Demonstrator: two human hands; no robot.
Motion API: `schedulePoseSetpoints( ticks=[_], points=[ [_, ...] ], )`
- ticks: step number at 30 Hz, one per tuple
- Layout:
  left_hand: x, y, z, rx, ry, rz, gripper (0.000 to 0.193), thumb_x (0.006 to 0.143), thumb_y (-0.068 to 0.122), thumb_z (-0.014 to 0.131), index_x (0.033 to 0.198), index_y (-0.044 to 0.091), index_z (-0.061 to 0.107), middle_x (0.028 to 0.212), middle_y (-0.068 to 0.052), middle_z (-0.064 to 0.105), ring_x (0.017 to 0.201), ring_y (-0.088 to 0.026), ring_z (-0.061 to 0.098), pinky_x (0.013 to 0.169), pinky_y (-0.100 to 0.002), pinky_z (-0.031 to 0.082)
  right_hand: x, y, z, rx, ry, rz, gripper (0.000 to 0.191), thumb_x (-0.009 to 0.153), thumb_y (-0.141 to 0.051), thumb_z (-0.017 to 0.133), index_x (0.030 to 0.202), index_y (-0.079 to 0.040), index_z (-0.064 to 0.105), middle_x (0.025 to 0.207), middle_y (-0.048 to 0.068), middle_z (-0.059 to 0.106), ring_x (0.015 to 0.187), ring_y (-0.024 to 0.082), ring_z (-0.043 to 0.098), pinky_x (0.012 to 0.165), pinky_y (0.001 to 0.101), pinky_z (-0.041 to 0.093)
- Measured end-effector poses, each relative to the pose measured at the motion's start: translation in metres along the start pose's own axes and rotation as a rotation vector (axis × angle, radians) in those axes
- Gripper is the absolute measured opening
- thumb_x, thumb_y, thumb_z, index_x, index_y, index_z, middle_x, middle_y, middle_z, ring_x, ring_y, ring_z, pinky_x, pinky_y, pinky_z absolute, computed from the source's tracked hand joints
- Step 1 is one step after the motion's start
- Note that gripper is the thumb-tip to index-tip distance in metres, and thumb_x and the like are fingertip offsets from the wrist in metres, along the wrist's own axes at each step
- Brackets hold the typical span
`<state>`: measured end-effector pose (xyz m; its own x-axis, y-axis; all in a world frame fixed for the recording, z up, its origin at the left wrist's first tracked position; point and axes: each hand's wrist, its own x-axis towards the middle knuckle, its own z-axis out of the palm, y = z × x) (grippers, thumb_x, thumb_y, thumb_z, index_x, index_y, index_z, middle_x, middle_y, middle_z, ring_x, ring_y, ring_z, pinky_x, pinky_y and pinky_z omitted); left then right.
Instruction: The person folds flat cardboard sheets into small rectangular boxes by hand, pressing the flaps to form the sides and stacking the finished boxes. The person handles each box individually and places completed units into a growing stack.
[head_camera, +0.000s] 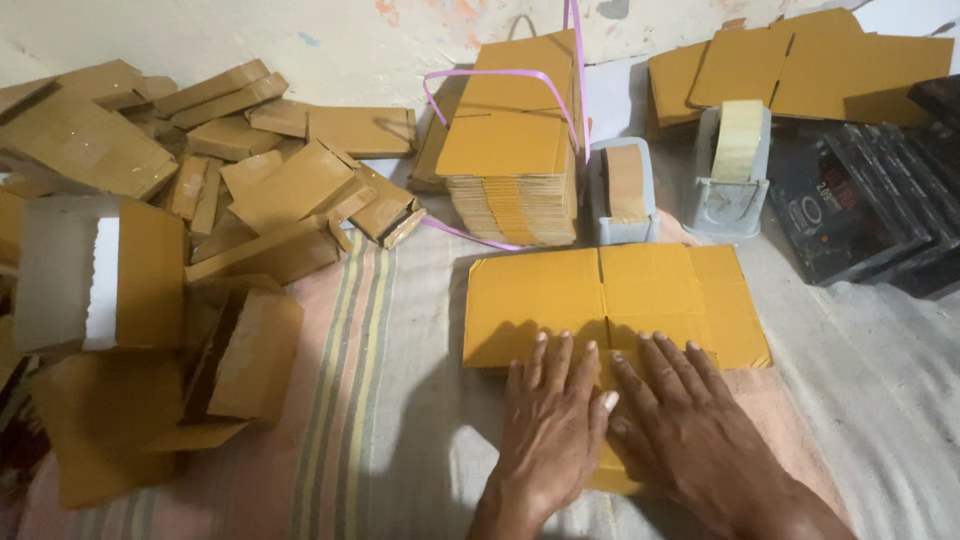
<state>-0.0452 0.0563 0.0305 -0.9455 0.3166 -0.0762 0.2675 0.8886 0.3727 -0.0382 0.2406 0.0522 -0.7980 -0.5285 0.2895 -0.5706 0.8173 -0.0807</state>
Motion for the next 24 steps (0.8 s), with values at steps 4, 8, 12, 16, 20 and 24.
schedulePoseSetpoints(
  ticks=[4,8,12,16,20,24],
  points=[
    [0.015,0.009,-0.015,-0.049,-0.004,-0.079,0.053,0.106,0.038,0.029,0.148,0.007,0.041,0.146,-0.025,0.040,0.133,-0.045,0.037,0.111,-0.064,0.027,0.015,-0.005,-0.001,-0.052,-0.040,0.094,0.064,0.087,-0.033,0.053,0.143,-0.003,0.051,0.130,0.026,0.057,0.124,0.040,0.051,0.110,0.0543,0.033],
    [0.013,0.013,-0.019,-0.077,0.052,-0.084,0.040,0.109,0.037,0.033,0.119,0.006,0.056,0.112,-0.018,0.054,0.106,-0.031,0.053,0.098,-0.054,0.044,0.022,-0.008,0.001,0.005,-0.064,0.244,0.047,0.085,-0.027,0.058,0.127,-0.005,0.061,0.112,0.016,0.065,0.105,0.033,0.061,0.095,0.0457,0.044],
    [0.010,0.012,-0.018,-0.042,0.136,-0.064,0.039,0.109,0.038,0.035,0.109,0.007,0.058,0.102,-0.015,0.054,0.100,-0.029,0.053,0.094,-0.056,0.043,0.023,-0.008,0.000,-0.024,0.116,0.185,0.035,0.080,-0.015,0.061,0.112,-0.003,0.064,0.104,0.014,0.067,0.101,0.033,0.063,0.091,0.0454,0.047],
    [0.015,0.009,-0.019,-0.026,0.054,-0.090,0.040,0.110,0.040,0.035,0.110,0.008,0.058,0.102,-0.014,0.055,0.098,-0.027,0.054,0.097,-0.054,0.043,0.023,-0.010,-0.007,0.059,-0.005,0.215,0.032,0.083,-0.028,0.065,0.106,-0.007,0.064,0.100,0.014,0.066,0.095,0.033,0.063,0.088,0.0466,0.047],
    [0.016,0.004,-0.016,-0.025,0.063,-0.050,0.042,0.109,0.041,0.036,0.110,0.006,0.060,0.104,-0.017,0.058,0.104,-0.031,0.055,0.098,-0.057,0.042,0.026,-0.013,-0.013,0.048,-0.047,0.200,0.032,0.083,-0.026,0.063,0.108,-0.005,0.063,0.099,0.013,0.065,0.095,0.032,0.062,0.088,0.0464,0.046],
    [0.017,-0.001,-0.009,-0.128,0.084,-0.057,0.045,0.110,0.040,0.030,0.114,0.007,0.061,0.102,-0.015,0.061,0.098,-0.030,0.062,0.107,-0.055,0.044,0.025,-0.010,-0.009,0.000,0.016,0.184,0.040,0.076,-0.018,0.063,0.112,-0.002,0.063,0.096,0.015,0.065,0.096,0.033,0.063,0.088,0.0464,0.046]
  ],
)
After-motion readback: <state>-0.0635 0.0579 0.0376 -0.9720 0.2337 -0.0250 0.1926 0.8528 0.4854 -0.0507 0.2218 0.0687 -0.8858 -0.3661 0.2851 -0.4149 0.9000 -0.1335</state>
